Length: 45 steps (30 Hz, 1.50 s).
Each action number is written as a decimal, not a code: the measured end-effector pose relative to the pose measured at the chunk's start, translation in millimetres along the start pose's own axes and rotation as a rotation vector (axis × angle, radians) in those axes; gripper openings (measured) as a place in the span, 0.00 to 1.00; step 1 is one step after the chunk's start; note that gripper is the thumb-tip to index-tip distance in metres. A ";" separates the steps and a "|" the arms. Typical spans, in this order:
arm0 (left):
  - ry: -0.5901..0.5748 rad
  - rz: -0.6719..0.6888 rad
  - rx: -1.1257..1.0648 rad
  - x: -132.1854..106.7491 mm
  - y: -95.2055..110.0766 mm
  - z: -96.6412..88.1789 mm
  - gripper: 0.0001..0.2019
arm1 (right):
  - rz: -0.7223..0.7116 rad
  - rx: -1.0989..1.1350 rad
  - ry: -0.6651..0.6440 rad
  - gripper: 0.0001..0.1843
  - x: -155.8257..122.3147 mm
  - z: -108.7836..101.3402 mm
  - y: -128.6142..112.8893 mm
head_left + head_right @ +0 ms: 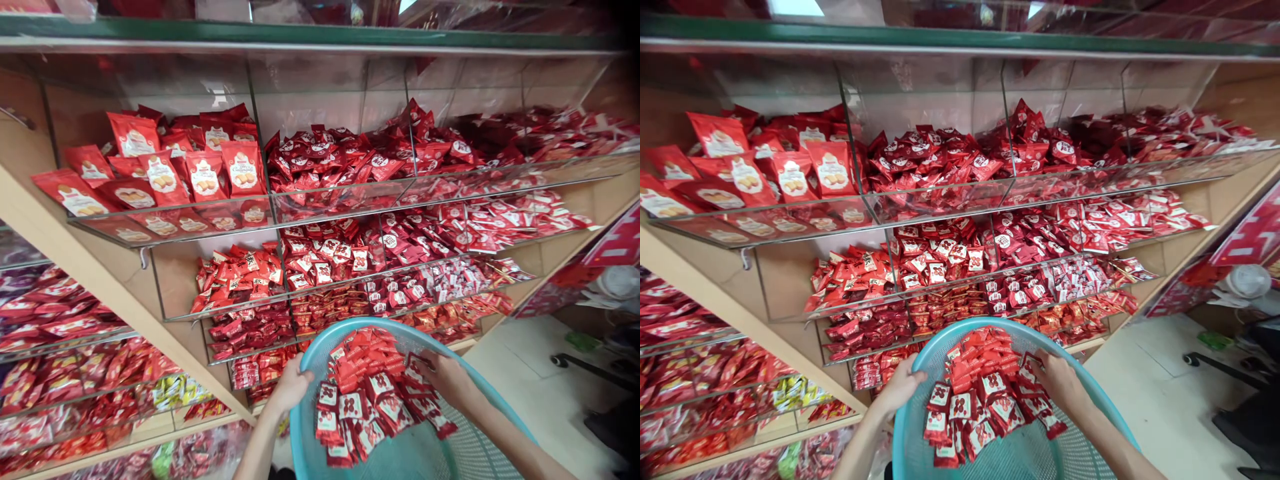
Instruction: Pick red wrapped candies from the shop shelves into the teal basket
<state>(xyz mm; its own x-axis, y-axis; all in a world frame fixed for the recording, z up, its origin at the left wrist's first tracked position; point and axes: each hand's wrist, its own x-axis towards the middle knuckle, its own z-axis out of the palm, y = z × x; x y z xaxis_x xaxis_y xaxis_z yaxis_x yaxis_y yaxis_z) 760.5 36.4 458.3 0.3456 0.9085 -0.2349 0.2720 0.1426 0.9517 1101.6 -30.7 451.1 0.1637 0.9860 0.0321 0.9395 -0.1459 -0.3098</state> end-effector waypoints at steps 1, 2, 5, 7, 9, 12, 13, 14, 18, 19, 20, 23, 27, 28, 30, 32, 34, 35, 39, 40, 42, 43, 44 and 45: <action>0.003 0.004 0.005 0.1 0.5 -0.2 0.13 | 0.006 -0.046 -0.011 0.15 -1.9 -1.5 -3.9; 0.006 0.009 0.009 0.2 0.9 -0.4 0.14 | 0.017 -0.097 -0.024 0.16 -3.8 -3.0 -7.8; -0.001 0.015 0.001 0.3 1.8 -0.7 0.15 | 0.038 -0.262 -0.042 0.18 -8.6 -6.2 -17.3; -0.008 0.012 -0.004 -0.3 3.3 -0.6 0.15 | 0.028 -0.344 -0.033 0.20 -10.2 -8.3 -20.7; -0.016 -0.001 -0.006 -1.6 5.3 -0.5 0.16 | 0.012 -0.381 -0.021 0.20 -9.8 -12.5 -23.0; -0.020 -0.023 -0.004 -3.4 7.9 -0.7 0.16 | 0.025 -0.377 0.021 0.19 -5.4 -28.9 -31.0; -0.017 -0.026 -0.003 -3.8 8.3 -0.9 0.15 | 0.031 -0.365 0.035 0.19 -3.0 -38.0 -36.3; -0.014 -0.026 -0.001 -4.0 8.4 -1.1 0.15 | 0.033 -0.349 0.050 0.20 -0.2 -49.0 -43.3; -0.008 -0.023 -0.012 -3.7 7.8 -2.1 0.14 | -0.097 -0.228 0.164 0.19 16.7 -101.9 -84.4; -0.006 -0.022 -0.014 -3.4 7.3 -2.2 0.14 | -0.182 -0.191 0.203 0.18 22.7 -114.4 -96.1; -0.005 -0.023 -0.015 -3.0 6.7 -2.3 0.13 | -0.262 -0.160 0.240 0.18 29.4 -125.8 -107.5; -0.007 -0.031 -0.013 -1.6 3.5 -2.2 0.13 | -0.470 -0.112 0.325 0.16 53.8 -150.3 -137.6; -0.002 -0.040 -0.016 0.1 -2.1 -1.7 0.14 | -0.504 -0.125 0.338 0.17 89.1 -163.3 -165.3; 0.000 -0.040 -0.017 0.2 -2.8 -1.7 0.15 | -0.464 -0.145 0.316 0.18 97.0 -164.1 -170.0; 0.005 -0.026 -0.015 -0.1 -3.0 -1.6 0.15 | -0.383 -0.214 0.258 0.19 110.7 -164.1 -177.0; 0.004 -0.005 -0.009 -0.7 -1.8 -1.7 0.15 | -0.340 -0.282 0.218 0.19 121.1 -162.9 -181.2; 0.005 0.004 -0.006 -1.2 -0.3 -1.7 0.15 | -0.323 -0.318 0.206 0.19 128.1 -161.5 -183.2; 0.007 0.005 -0.008 -1.3 0.2 -1.6 0.15 | -0.318 -0.326 0.207 0.19 130.5 -160.9 -183.6; 0.018 0.021 -0.004 -1.5 0.5 -1.1 0.15 | -0.314 -0.349 0.207 0.17 132.1 -160.9 -183.0; 0.016 0.026 0.000 -1.6 0.5 -1.0 0.15 | -0.314 -0.354 0.209 0.16 130.9 -161.6 -182.4; 0.012 0.021 0.005 -2.0 0.9 -0.8 0.15 | -0.321 -0.364 0.213 0.15 127.3 -164.2 -180.6; 0.009 0.014 0.004 -2.3 1.2 -0.7 0.15 | -0.330 -0.369 0.215 0.14 125.3 -166.0 -179.3; 0.007 0.006 0.004 -2.5 1.6 -0.7 0.15 | -0.340 -0.370 0.216 0.13 123.4 -168.0 -177.9; 0.007 -0.004 0.001 -2.6 1.9 -0.7 0.15 | -0.352 -0.365 0.214 0.11 121.6 -170.1 -176.4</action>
<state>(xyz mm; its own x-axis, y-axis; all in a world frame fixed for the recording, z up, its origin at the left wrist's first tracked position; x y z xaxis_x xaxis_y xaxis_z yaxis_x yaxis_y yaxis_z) 759.4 34.6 460.9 0.3384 0.9104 -0.2378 0.2745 0.1462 0.9504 1006.9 101.1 671.4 -0.1576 0.9473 0.2790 0.9857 0.1336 0.1030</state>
